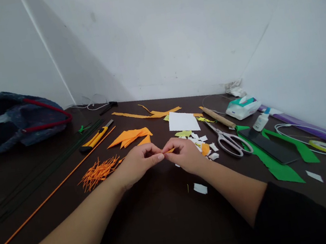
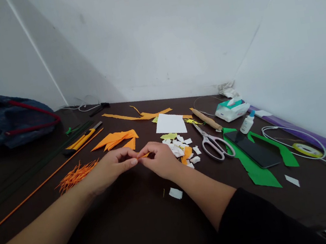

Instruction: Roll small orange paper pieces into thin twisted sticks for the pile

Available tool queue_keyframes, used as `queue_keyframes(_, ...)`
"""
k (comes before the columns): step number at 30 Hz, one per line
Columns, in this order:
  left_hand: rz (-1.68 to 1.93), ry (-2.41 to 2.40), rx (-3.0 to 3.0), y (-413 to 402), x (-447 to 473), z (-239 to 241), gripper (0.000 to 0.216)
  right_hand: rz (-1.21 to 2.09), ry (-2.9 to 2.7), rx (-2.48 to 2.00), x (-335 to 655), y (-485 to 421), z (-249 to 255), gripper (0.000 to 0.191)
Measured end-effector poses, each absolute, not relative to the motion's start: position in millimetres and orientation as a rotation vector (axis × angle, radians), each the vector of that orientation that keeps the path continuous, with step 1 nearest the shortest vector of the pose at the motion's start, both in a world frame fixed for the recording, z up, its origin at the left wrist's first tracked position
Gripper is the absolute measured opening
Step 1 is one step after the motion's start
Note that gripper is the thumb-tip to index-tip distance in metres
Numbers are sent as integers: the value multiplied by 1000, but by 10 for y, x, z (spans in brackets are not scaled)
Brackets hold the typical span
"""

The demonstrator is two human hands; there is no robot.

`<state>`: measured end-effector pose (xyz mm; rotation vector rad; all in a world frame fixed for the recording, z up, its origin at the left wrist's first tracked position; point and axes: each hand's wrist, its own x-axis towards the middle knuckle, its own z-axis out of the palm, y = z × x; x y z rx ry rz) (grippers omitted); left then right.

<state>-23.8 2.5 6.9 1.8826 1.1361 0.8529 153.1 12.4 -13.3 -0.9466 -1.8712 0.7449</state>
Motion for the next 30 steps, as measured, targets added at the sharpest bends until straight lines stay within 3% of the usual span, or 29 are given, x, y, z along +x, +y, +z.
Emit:
queue_keyframes(6, 718, 1013, 1772, 59, -250, 33, 21, 454, -2077, -709, 1564, 136, -110, 14)
queue_keyframes(12, 880, 1101, 1723, 68, -249, -14, 14, 720, -1898, -783, 1539, 117, -95, 11)
queue_keyframes(18, 962, 1343, 2053, -3, -157, 63, 12, 1034, -1656, -863, 1473, 96, -153, 3)
queue_keyframes(24, 792, 1105, 1873, -26, -197, 93, 20, 922, -1740, -845, 1527, 128, -123, 5)
queue_keyframes(30, 887, 1047, 1721, -11, -177, 43, 20, 1001, -1687, -772, 1525, 115, -111, 7)
